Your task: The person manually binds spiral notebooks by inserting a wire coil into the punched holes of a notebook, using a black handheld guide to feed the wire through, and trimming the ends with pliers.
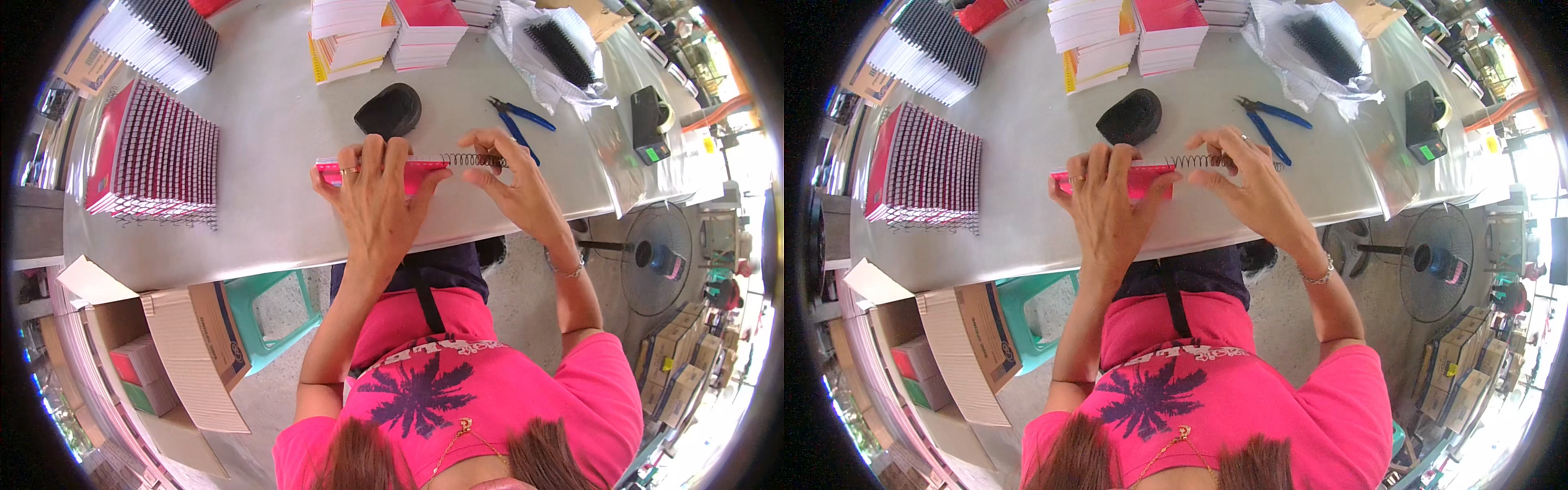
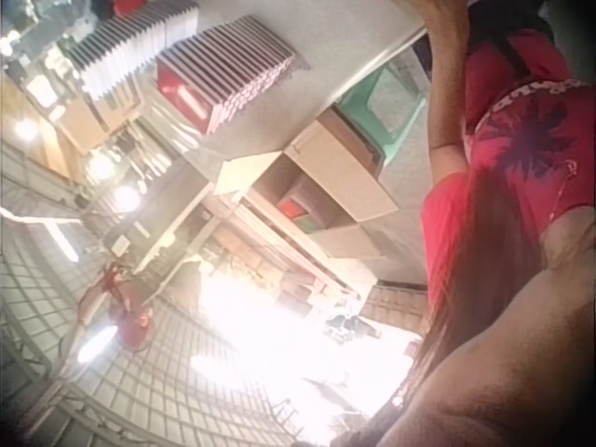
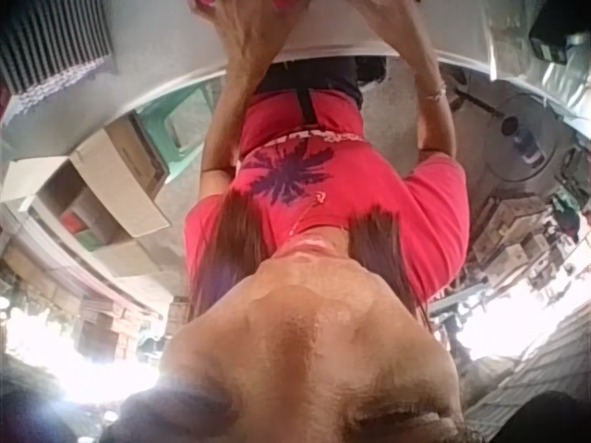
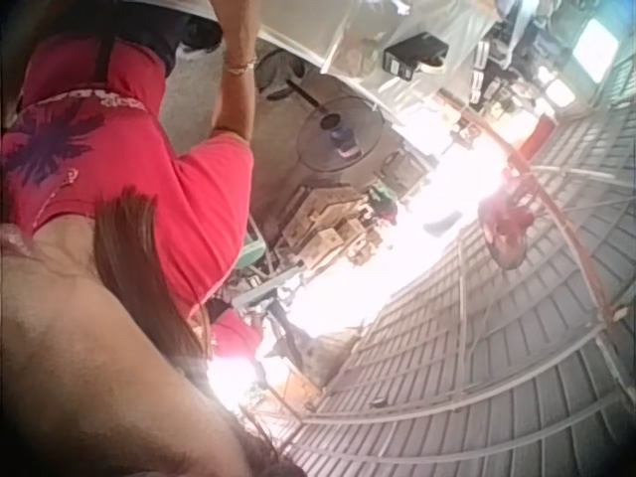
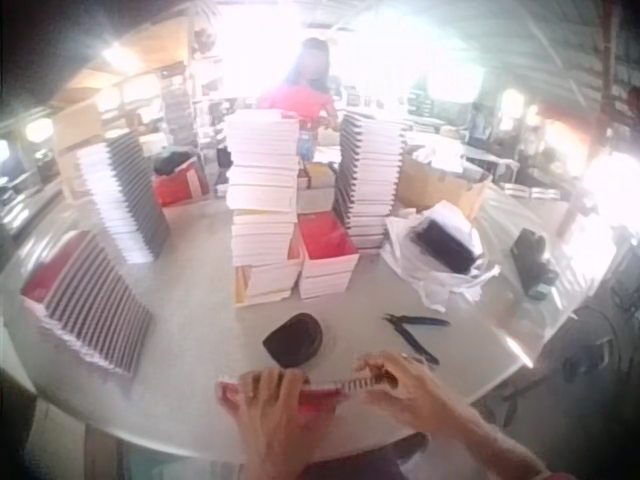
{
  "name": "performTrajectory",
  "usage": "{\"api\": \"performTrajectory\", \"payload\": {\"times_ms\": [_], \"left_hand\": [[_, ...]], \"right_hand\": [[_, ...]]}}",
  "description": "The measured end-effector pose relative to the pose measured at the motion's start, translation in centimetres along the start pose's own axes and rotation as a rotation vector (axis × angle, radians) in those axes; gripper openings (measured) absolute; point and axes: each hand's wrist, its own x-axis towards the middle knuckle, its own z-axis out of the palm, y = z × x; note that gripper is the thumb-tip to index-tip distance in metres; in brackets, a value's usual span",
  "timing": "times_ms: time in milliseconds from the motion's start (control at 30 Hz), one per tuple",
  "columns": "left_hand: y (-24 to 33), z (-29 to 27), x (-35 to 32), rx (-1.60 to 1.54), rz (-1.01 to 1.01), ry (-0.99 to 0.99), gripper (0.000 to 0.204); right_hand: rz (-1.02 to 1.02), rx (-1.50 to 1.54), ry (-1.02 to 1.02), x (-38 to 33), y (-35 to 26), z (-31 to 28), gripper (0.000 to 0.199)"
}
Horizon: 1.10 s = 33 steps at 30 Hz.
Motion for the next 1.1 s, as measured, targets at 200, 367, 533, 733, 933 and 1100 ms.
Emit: {"api": "performTrajectory", "payload": {"times_ms": [200,367,533,733,933,1100], "left_hand": [[0.0,-0.6,-0.3,-0.041,-0.006,-0.021,0.031],[-0.6,-0.2,-0.8,-0.214,-0.068,0.096,0.041],[-1.1,0.4,-0.8,-0.427,-0.153,0.332,0.059],[-2.4,0.3,-1.8,-0.573,-0.212,0.116,0.055],[-5.9,-2.0,-1.2,-0.544,-0.119,0.096,0.059],[-8.2,-2.2,-1.2,-0.548,-0.079,0.064,0.070]], "right_hand": [[-0.075,-0.186,0.027,0.2,-0.4,0.9,0.018],[-0.066,-0.222,0.140,0.5,-1.6,1.8,0.015],[-0.129,-0.311,0.201,0.8,-1.2,2.8,0.016],[-0.239,-0.413,0.073,0.9,-2.3,2.5,0.022],[-0.174,-0.073,-0.316,5.1,-0.6,1.3,0.035],[-0.327,-0.403,0.045,9.0,2.9,7.2,0.049]]}}
